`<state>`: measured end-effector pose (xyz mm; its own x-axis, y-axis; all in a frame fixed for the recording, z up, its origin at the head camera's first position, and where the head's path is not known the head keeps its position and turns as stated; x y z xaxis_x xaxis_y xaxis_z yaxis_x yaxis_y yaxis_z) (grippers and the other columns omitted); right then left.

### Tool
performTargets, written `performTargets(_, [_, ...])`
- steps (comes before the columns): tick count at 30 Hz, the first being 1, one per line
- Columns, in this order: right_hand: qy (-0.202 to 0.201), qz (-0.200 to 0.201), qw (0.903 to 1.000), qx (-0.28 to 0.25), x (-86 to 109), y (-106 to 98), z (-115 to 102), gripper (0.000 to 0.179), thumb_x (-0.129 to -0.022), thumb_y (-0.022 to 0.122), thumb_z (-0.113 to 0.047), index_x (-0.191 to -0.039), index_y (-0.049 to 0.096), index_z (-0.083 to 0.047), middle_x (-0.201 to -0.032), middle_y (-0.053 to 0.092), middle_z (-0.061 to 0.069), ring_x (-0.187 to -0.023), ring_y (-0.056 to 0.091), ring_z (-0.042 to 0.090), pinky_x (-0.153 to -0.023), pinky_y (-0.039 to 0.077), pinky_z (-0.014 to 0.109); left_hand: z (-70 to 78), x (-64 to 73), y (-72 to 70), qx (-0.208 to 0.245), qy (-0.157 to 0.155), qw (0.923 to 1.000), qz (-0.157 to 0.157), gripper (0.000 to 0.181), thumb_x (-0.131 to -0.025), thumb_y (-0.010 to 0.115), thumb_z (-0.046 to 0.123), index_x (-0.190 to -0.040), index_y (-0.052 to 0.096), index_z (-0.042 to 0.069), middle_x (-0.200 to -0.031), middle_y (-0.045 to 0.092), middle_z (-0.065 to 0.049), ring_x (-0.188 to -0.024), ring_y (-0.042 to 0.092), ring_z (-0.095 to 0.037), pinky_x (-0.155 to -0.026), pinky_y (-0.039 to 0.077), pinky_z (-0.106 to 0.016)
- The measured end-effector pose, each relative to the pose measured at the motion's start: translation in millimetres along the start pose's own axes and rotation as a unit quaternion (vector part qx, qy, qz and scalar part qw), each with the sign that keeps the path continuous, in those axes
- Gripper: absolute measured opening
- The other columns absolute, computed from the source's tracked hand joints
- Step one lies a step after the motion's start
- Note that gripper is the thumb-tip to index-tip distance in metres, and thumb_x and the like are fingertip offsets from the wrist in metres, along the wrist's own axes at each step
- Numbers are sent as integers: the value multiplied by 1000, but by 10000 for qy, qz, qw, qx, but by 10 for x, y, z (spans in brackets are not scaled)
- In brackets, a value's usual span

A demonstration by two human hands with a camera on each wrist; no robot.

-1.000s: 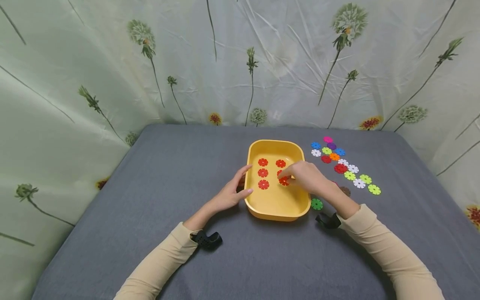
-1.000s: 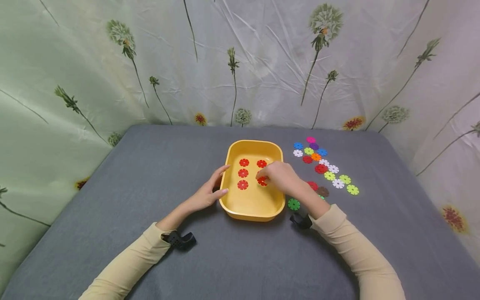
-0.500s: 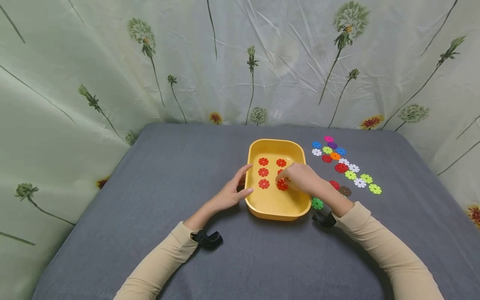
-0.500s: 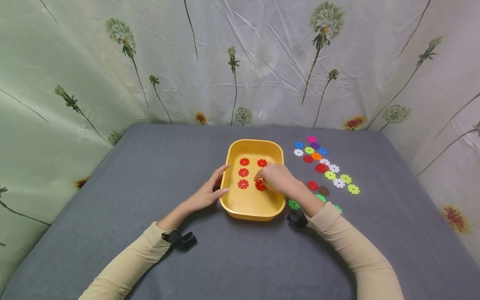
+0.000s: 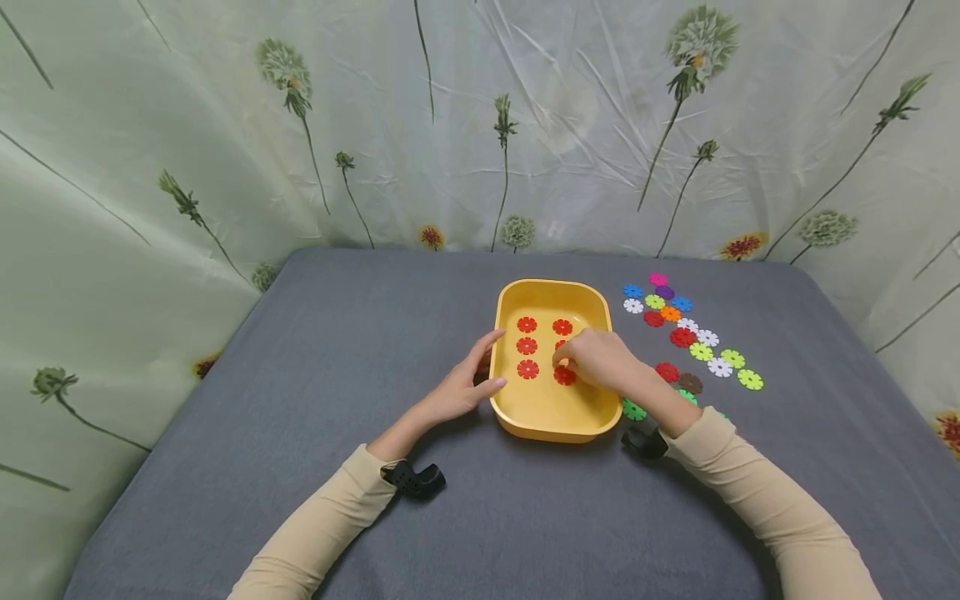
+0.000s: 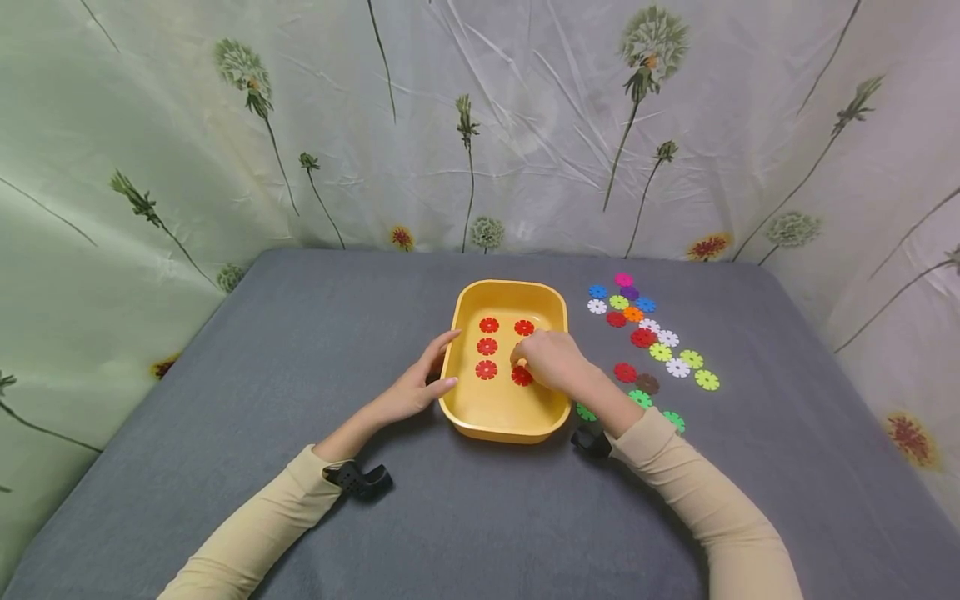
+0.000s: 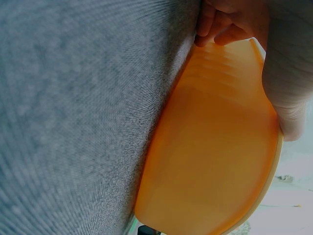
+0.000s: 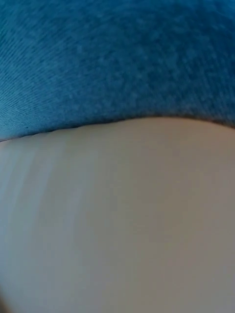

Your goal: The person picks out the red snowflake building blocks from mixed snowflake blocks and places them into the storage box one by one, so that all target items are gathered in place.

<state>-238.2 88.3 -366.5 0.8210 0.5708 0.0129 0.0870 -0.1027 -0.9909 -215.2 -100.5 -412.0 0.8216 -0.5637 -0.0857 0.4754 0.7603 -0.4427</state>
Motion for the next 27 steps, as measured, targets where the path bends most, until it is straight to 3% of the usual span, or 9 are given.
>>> performTargets(6, [53, 151, 9997, -169, 17, -24, -5, 16, -80, 71, -9, -94, 75, -15, -83, 73, 0, -66, 55, 11, -58, 46, 21, -57, -8, 9, -26, 69, 9999, 80, 72, -93, 56, 19, -150, 12, 22, -148, 36, -17, -127, 49, -30, -103, 42, -47])
performTargets(14, [98, 581, 9936, -962, 71, -87, 52, 24, -80, 67, -1, -103, 72, -8, -96, 73, 7, -84, 63, 18, -78, 55, 35, -86, -12, 9, -2, 19, 9999, 123, 72, -92, 57, 31, -150, 13, 25, -147, 37, -15, -126, 49, -28, -104, 41, -46])
performTargets(22, [-219, 1561, 9797, -1243, 196, -248, 126, 25, -79, 67, 3, -103, 71, -4, -89, 72, 11, -66, 52, 14, -62, 50, 24, -92, -12, 5, 15, -23, 9999, 130, 72, -92, 57, 30, -150, 14, 26, -148, 36, -14, -127, 49, -27, -103, 42, -45])
performTargets(27, [-199, 2067, 9691, -1332, 276, -308, 204, 27, -78, 69, 4, -103, 71, -4, -80, 68, 9, -62, 47, 12, -56, 43, 19, -97, -12, -1, 40, -65, 9999, 129, 72, -92, 57, 28, -149, 14, 29, -147, 37, -13, -127, 49, -27, -103, 42, -46])
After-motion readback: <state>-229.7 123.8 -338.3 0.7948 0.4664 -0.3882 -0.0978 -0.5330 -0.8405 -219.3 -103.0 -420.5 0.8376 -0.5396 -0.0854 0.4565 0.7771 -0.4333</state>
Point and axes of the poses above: each hand's wrist, its own x-axis away from the middle knuckle, its own y-axis out of the palm, z = x × y, the point moved 5 cm from there along -x, towards the middle knuckle
